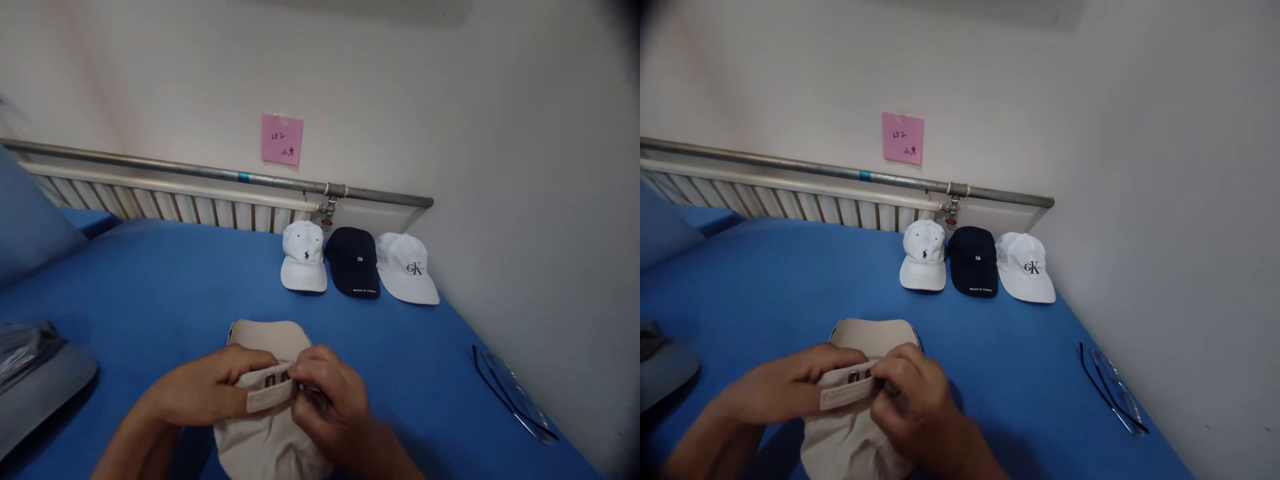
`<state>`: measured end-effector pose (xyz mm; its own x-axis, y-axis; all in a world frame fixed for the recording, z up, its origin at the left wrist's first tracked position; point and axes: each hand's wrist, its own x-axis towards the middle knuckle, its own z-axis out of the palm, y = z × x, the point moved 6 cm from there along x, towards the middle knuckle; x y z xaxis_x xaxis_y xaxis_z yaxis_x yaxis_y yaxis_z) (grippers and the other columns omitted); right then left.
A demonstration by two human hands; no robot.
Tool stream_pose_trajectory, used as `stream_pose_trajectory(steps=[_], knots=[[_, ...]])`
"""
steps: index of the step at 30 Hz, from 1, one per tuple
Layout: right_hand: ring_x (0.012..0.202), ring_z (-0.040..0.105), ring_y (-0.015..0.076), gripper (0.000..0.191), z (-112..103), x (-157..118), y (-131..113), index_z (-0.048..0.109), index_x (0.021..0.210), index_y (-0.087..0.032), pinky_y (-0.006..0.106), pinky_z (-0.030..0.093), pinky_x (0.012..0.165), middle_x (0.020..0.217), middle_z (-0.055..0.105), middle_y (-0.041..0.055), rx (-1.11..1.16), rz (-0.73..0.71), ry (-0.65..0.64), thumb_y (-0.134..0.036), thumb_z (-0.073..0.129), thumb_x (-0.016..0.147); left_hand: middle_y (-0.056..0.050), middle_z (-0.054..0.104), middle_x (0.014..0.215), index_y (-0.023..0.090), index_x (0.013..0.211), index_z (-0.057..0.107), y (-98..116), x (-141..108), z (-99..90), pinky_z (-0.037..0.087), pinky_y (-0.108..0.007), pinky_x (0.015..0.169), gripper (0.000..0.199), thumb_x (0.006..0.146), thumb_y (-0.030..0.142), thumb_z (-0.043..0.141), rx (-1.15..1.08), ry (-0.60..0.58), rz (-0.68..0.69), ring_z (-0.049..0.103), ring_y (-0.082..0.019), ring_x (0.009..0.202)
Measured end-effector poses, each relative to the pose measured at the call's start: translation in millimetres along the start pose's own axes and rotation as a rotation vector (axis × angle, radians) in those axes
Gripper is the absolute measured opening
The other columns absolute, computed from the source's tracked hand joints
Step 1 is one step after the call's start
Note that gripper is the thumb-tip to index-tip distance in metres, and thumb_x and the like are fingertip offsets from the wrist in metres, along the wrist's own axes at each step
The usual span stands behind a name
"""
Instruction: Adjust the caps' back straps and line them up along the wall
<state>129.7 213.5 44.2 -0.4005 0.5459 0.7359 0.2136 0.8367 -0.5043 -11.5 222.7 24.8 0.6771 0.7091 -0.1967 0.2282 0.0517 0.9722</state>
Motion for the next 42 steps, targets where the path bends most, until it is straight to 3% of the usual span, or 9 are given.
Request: stream_pose_trajectory(steps=[3,9,14,16,22,27,30,37,42], knots=[[0.071,0.059,0.0137,0.038,-6.9,2.5,4.6,0.056,0.099,-0.022,0.024,0.047,0.059,0.082,0.060,0.0027,-0.082,-0.037,-0.059,0.001,0.050,0.068,0.004,0.042,0.069,0.016,0.083,0.059,-5.6,6.4,11.0,0.028,-0.022,0.056,0.028,0.087,0.043,0.056,-0.070,-0.049,-0.028,0.033,-0.011,0.062],[0.073,0.058,0.0130,0.043,-12.9,-10.1,15.3,0.054,0.101,-0.023,0.024,0.049,0.063,0.083,0.058,0.0013,0.077,0.087,-0.008,0.001,0.048,0.067,0.002,0.057,0.078,0.018,0.087,0.064,-13.6,19.7,13.2,0.035,-0.021,0.060,0.014,0.082,0.031,0.063,-0.271,0.133,-0.109,0.047,-0.012,0.067],[0.073,0.058,0.0124,0.047,-11.7,-11.9,15.2,0.054,0.104,-0.024,0.024,0.048,0.064,0.085,0.058,0.0007,0.129,0.101,0.006,0.002,0.048,0.066,-0.001,0.069,0.098,0.024,0.098,0.073,-6.4,20.6,10.2,0.043,-0.024,0.081,0.022,0.079,0.031,0.067,-0.359,0.173,-0.085,0.059,-0.019,0.099],[0.072,0.058,0.0124,0.047,-12.1,-11.3,16.4,0.055,0.102,-0.024,0.024,0.048,0.064,0.084,0.059,0.0002,0.153,0.115,0.025,0.003,0.047,0.065,-0.001,0.071,0.100,0.027,0.102,0.074,-7.4,19.3,9.4,0.044,-0.025,0.084,0.024,0.079,0.031,0.067,-0.370,0.165,-0.085,0.060,-0.020,0.102],[0.071,0.058,0.0128,0.045,-9.2,-11.6,16.4,0.055,0.096,-0.025,0.025,0.047,0.063,0.080,0.059,-0.0015,0.218,0.165,0.027,0.003,0.046,0.061,-0.001,0.072,0.101,0.027,0.101,0.075,-13.2,14.1,3.4,0.044,-0.023,0.083,0.032,0.072,0.017,0.069,-0.440,0.165,-0.067,0.061,-0.017,0.097],[0.070,0.056,0.0129,0.040,-4.8,-13.2,15.7,0.054,0.091,-0.024,0.026,0.047,0.063,0.077,0.056,-0.0020,0.249,0.145,0.002,0.002,0.046,0.062,-0.001,0.069,0.081,0.019,0.099,0.076,-11.5,14.9,-1.6,0.046,-0.017,0.069,0.033,0.066,0.021,0.076,-0.673,0.197,-0.003,0.059,-0.011,0.074],[0.069,0.054,0.0124,0.037,-6.1,-12.2,13.1,0.053,0.091,-0.024,0.026,0.047,0.063,0.077,0.054,-0.0020,0.212,0.127,-0.011,0.001,0.047,0.065,0.000,0.066,0.075,0.017,0.102,0.074,-10.3,15.8,-1.5,0.046,-0.016,0.065,0.041,0.062,0.015,0.081,-0.753,0.172,0.037,0.057,-0.008,0.067],[0.108,0.054,0.0220,0.031,-7.3,-7.4,-6.1,0.056,0.101,-0.024,0.036,0.049,0.088,0.120,0.049,0.0073,0.018,0.040,-0.101,-0.011,0.060,0.074,-0.003,0.069,0.085,0.018,0.095,0.073,-12.9,17.5,-2.7,0.050,-0.021,0.069,0.040,0.057,0.009,0.081,-0.788,0.246,0.012,0.063,-0.012,0.073],[0.109,0.052,0.0229,0.020,1.5,-9.1,-1.4,0.055,0.087,-0.026,0.037,0.048,0.088,0.122,0.050,0.0038,0.008,0.008,-0.038,-0.013,0.062,0.073,0.000,0.066,0.078,0.017,0.086,0.072,-12.4,18.5,-3.0,0.046,-0.019,0.062,0.034,0.054,0.009,0.081,-0.785,0.300,0.021,0.059,-0.010,0.066]])
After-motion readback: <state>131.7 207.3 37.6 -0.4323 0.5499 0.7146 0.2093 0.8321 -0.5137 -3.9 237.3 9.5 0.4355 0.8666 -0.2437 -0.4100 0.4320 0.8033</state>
